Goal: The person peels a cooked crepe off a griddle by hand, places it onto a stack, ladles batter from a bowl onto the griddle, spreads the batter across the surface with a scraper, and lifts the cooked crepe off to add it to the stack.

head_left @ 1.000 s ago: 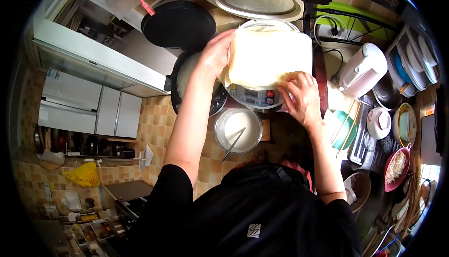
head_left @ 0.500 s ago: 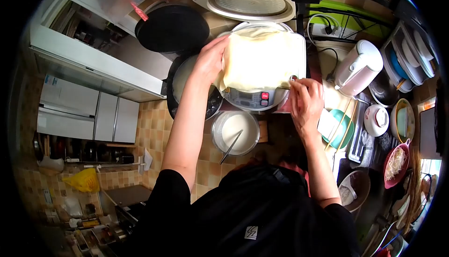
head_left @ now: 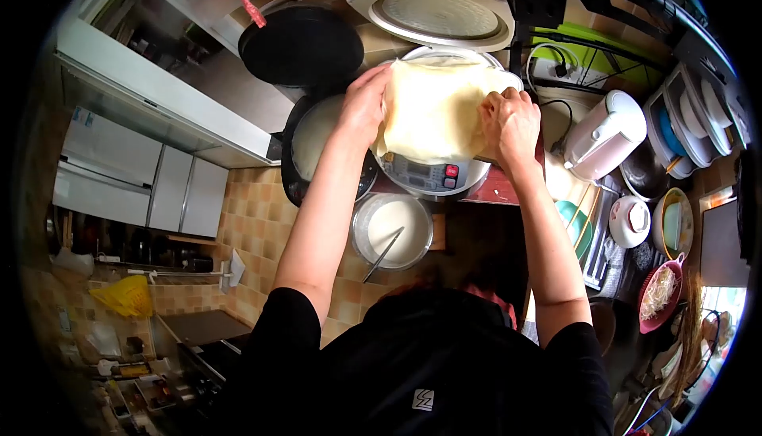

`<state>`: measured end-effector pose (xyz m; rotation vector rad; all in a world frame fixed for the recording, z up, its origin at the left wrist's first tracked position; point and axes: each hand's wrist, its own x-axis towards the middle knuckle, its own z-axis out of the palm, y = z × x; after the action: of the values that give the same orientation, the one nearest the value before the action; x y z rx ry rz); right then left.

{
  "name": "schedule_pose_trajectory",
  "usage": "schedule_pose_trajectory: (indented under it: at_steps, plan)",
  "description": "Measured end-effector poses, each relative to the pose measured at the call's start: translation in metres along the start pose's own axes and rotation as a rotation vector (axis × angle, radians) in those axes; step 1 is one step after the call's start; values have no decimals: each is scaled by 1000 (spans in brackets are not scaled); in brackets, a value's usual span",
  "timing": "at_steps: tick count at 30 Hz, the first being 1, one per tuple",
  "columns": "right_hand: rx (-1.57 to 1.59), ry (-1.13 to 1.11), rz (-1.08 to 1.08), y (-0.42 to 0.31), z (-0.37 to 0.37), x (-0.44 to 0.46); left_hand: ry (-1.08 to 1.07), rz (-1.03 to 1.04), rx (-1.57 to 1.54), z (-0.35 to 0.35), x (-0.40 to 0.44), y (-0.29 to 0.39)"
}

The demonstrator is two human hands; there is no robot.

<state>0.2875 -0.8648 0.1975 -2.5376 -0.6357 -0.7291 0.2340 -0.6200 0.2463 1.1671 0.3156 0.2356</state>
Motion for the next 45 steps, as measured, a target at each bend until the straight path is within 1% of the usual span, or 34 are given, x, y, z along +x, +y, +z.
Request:
schedule_pose_trajectory:
  at_steps: [2, 5, 9, 12, 13, 16, 17, 20, 21, 24, 25, 28, 29, 32, 34, 36, 38, 39, 42, 45]
  plan:
    - [37, -26, 22, -1, 8, 3, -7, 0, 8, -1, 1, 0]
    - [91, -113, 112, 2, 15, 6, -36, -5, 25, -3, 1, -1]
    - [8, -277, 156, 6, 20, 17, -60, -6, 26, -6, 1, 1]
    - [101, -267, 125, 3, 11, 30, -57, -14, 38, -6, 1, 2]
    - [160, -223, 130, 3, 15, 34, -62, -17, 37, -6, 1, 2]
    - [270, -386, 251, -12, 4, 51, -71, -30, 36, -5, 0, 2]
    - [344, -387, 267, -12, 8, 52, -73, -36, 35, -5, 0, 1]
    - [562, -353, 417, -16, 21, 53, -45, -43, -11, -3, 0, 1]
    - [671, -426, 483, -18, 11, 54, -44, -45, -7, -3, -1, 2]
    - [1087, -397, 549, -15, 7, 46, -57, -45, 14, -2, -5, 3]
    - [1051, -446, 556, -9, 0, 45, -72, -41, 25, -2, -7, 3]
    - [489, -512, 384, 9, -11, 35, -114, -16, 82, -5, -6, -2]
    - [386, -433, 269, 13, -8, 29, -133, -7, 108, -3, -6, -3]
    - [144, -116, 52, 12, -4, 17, -171, -34, 117, 3, -12, -6]
    - [426, -130, 113, -9, -15, 20, -210, -31, 177, 9, -18, -4]
    - [926, -323, 264, -26, -2, 20, -261, -55, 227, 14, -25, 0]
    - [1001, -446, 424, -45, 1, 17, -324, -98, 263, 17, -29, 4]
    - [891, -277, 322, -48, 11, 11, -361, -81, 324, 19, -32, 6]
    - [830, -216, 388, -55, 6, 3, -373, -61, 447, 24, -41, 13]
    - [955, -282, 457, -58, -8, -2, -424, -54, 540, 23, -43, 13]
